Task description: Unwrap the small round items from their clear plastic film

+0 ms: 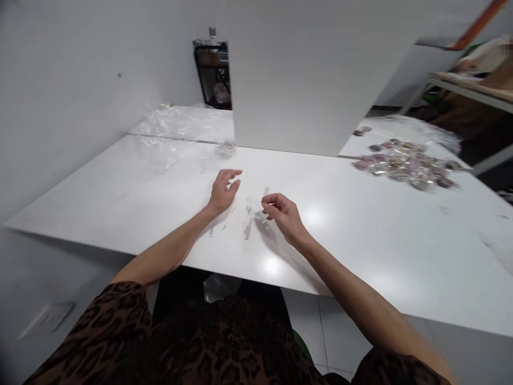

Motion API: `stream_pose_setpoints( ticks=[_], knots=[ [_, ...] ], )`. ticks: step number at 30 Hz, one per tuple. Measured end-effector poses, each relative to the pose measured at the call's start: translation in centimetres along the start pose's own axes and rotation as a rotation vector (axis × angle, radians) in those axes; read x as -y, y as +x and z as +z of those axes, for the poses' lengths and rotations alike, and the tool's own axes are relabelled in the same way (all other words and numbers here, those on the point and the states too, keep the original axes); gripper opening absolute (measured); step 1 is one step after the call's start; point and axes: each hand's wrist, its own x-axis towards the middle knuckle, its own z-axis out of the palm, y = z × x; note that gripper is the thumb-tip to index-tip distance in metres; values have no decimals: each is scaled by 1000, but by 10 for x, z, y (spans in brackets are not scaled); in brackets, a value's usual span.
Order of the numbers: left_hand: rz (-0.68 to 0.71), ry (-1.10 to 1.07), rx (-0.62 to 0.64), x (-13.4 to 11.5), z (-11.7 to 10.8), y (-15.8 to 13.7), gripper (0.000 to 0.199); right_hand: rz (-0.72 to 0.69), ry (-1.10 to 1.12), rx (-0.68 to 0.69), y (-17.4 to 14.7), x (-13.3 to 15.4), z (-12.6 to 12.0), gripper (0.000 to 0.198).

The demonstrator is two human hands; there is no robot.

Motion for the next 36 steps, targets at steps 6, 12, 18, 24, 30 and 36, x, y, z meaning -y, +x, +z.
stream_pose_setpoints(
  ticks=[6, 12, 18, 24, 30, 36],
  knots=[
    [-273, 364, -207, 23, -50, 55, 62, -5, -58, 198, 0, -24, 41, 36],
    [-265, 271, -79, 52, -48, 104, 77, 7, -118, 187, 5, -44, 34, 23],
    [-474, 205, -81, 55, -26, 120, 17, -13, -150, 157, 12, -46, 24, 22],
    [-521, -363, 3, -5, -46, 75, 18, -94, -196, -24, 32, -44, 8, 36],
    [-602, -717, 254, -95, -69, 23, 7, -231, -249, -76, 41, -41, 4, 87],
    [-581, -764, 332, -141, -67, 5, 7, -104, 48, 236, 36, -30, 7, 58]
  ],
)
